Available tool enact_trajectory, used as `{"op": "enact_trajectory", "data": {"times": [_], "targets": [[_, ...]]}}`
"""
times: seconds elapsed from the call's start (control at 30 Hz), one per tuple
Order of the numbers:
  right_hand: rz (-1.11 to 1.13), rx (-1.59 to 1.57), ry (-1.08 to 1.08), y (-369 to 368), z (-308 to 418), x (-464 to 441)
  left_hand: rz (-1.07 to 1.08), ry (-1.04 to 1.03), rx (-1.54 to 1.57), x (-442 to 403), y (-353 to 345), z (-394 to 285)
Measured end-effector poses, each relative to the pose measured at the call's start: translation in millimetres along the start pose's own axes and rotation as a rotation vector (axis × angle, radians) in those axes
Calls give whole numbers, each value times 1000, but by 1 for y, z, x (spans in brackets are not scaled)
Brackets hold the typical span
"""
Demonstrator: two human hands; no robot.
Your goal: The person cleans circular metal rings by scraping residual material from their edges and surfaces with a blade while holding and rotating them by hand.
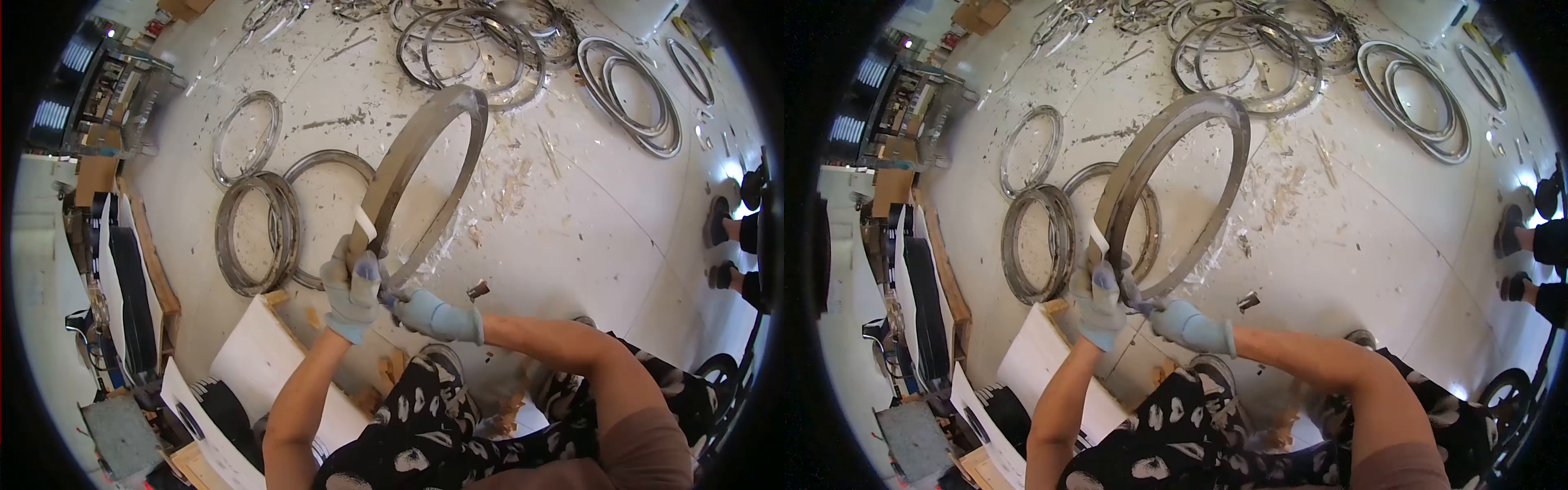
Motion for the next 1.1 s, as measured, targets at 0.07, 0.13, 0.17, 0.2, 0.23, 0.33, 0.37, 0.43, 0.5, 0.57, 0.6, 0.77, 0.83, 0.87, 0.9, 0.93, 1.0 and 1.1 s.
{"op": "enact_trajectory", "data": {"times": [0.07,0.13,0.17,0.2,0.23,0.33,0.37,0.43,0.5,0.57,0.6,0.77,0.83,0.87,0.9,0.93,1.0,1.1], "targets": [[-115,94,-77,22,-49,-31,8,71,97,2,-10,-1],[-133,145,-130,28,-32,-14,-262,68,138,5,-10,-1],[-107,66,-57,12,-2,4,-264,78,136,5,-5,2],[-82,-13,19,0,16,14,-144,53,65,2,0,2],[-43,-37,6,-3,13,9,-22,15,-4,-3,-1,-1],[-128,58,-165,24,-31,-20,16,61,83,-2,-10,-2],[-122,28,-267,35,-43,-25,17,69,84,-1,-12,-2],[-93,14,-113,10,-21,-12,-34,95,94,-1,-14,-4],[-2,-52,-43,-2,16,13,-3,74,89,-2,-10,-2],[-75,75,32,20,-38,-28,36,31,85,-8,-12,-4],[-142,197,93,30,-58,-42,-19,32,106,-8,-11,-1],[-208,349,75,20,4,6,2,192,144,-5,-13,0],[-182,389,25,40,-13,-11,-8,90,94,-6,-14,-5],[-153,430,-39,46,-27,-20,-7,87,96,-7,-16,-4],[-155,429,-42,41,-40,-27,-16,83,113,-6,-17,-3],[-250,434,97,36,-36,-26,-26,79,129,-6,-17,-1],[-329,430,223,24,-39,-18,-28,86,101,-5,-13,2],[-297,376,341,36,-1,-6,-44,48,80,-10,-14,-6]]}}
Point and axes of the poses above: each hand's wrist, its own x-axis away from the middle knuckle, its own y-axis out of the back of the hand, z = x × y, the point moved 5 cm from there along -x, towards the middle knuckle, and after that the axes turned 12 degrees about x, right-handed, at the moved point
